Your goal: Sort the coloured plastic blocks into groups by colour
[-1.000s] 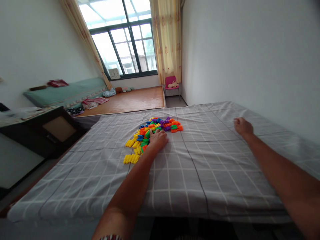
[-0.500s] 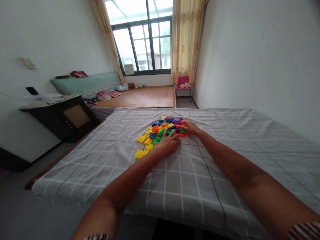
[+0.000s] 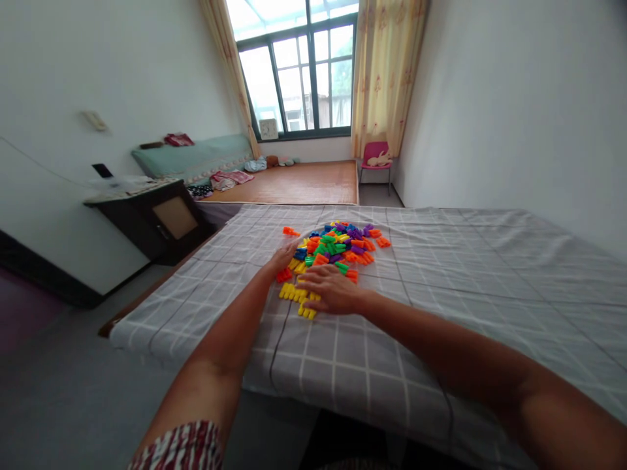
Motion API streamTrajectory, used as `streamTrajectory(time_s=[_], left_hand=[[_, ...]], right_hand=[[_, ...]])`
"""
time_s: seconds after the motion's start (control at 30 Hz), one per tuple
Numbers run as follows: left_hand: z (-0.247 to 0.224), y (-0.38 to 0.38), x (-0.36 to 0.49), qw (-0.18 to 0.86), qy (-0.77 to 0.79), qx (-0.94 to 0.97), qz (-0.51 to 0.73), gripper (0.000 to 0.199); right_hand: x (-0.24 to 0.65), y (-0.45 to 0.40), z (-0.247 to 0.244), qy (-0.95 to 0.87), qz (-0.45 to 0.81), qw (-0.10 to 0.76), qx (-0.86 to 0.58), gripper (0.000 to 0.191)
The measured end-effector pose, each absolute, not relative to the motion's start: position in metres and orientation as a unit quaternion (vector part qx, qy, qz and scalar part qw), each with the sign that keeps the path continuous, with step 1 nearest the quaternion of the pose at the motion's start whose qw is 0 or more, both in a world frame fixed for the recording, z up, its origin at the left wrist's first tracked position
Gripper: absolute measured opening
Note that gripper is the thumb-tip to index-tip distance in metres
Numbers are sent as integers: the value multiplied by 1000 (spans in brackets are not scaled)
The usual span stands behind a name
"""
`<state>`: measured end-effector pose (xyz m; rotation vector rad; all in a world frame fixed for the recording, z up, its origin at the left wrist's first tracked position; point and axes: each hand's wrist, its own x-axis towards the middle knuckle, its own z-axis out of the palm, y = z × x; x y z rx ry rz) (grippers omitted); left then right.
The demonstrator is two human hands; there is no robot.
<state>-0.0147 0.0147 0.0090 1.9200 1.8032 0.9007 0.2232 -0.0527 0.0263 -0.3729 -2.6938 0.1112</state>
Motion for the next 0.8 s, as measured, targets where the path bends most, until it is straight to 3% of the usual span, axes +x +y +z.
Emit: streamTrajectory(time_s=[0.07, 0.17, 0.37, 0.47, 0.63, 0.8], left_hand=[[6, 15, -9, 255, 615, 653, 360, 60], [7, 13, 6, 291, 615, 603, 416, 67], [18, 12, 39, 330, 547, 607, 473, 68], [25, 24, 36, 290, 543, 627, 477, 59], [30, 53, -20, 94, 715, 575, 386, 44], [18, 71, -51, 132, 708, 595, 355, 38]], right_hand=[[213, -65, 19, -980, 29, 171, -94, 51], [219, -55, 14, -980, 12, 151, -130, 45], [267, 7, 14, -933, -11, 205, -296, 41], [293, 35, 7, -879, 5, 277, -387, 39], [333, 64, -20, -814, 14, 351, -462, 40], [354, 71, -50, -789, 30, 366, -492, 40]])
